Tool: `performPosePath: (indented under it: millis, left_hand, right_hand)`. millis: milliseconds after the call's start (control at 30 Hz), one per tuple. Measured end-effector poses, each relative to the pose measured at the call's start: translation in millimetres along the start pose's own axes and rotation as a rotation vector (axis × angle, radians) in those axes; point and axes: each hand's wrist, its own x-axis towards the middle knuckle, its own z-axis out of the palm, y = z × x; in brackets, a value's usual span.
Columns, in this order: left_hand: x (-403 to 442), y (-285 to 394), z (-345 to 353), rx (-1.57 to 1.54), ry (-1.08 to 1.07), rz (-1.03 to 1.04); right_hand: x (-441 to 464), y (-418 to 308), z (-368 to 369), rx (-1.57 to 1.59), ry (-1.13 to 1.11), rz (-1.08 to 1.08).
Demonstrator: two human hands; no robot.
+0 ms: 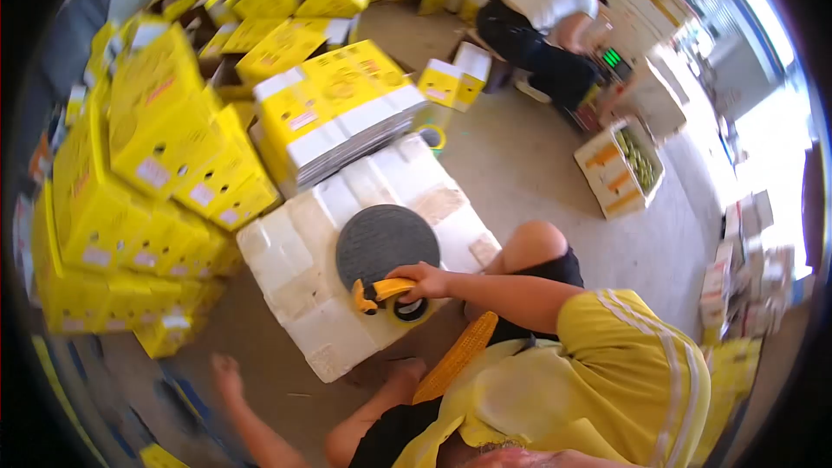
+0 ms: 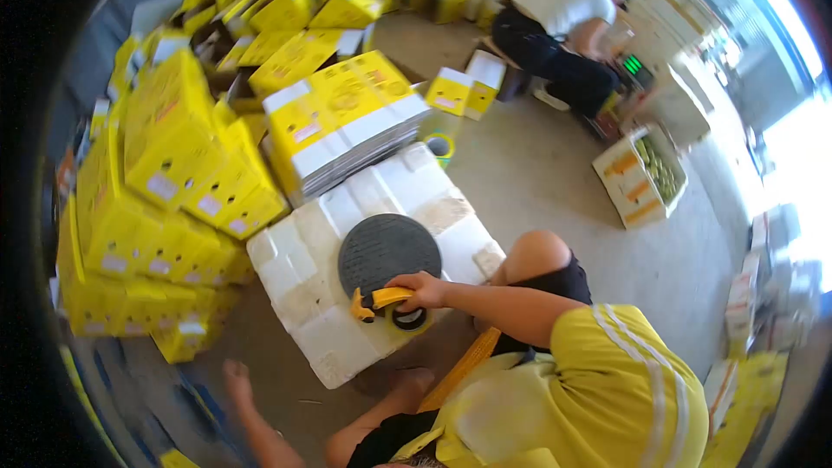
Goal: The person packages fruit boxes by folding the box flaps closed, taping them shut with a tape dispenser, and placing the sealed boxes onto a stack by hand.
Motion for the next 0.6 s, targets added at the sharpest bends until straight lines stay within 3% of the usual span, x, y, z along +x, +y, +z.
performPosePath:
  millis: [33, 67, 133, 167, 267, 333, 433, 500, 533, 600]
  left_hand:
    - [-32, 15, 0, 0.063, -0.251, -0.055]
    - [-83, 42, 11, 0.040, -0.217, -0.053]
    - [-153, 92, 7, 0.000, -0.376, -0.128]
    - [-167, 55, 26, -0.100, -0.386, -0.203]
    - [-241, 36, 5, -0.182, -0.393, -0.205]
    - [-262, 59, -2, -0.269, -0.221, -0.242]
    - [-288, 81, -26, -0.383, 0.042, -0.287]
    - [-317, 87, -42, -0.453, 0.210, -0.323]
    - [-328, 91, -47, -0.495, 0.292, -0.335]
    - [-347, 94, -46, -0.594, 0.454, -0.354]
  right_hand:
    - [0, -1, -1, -0.012, -0.005, -0.019]
    - [2, 7, 2, 0.034, 0.006, -0.045]
    - [8, 10, 6, -0.040, 0.053, -0.044]
    - [4, 1, 5, -0.080, 0.059, -0.012]
    - [13, 0, 7, -0.116, 0.082, 0.010]
    - [11, -5, 5, 0.001, 0.097, 0.029]
    - [0, -17, -11, 0.602, 0.050, 0.025]
    - [-47, -40, -34, 1.385, -0.293, -0.226]
    - [-55, -42, -47, 1.430, -0.336, -0.222]
    - [-78, -53, -76, 1.192, -0.259, -0.339]
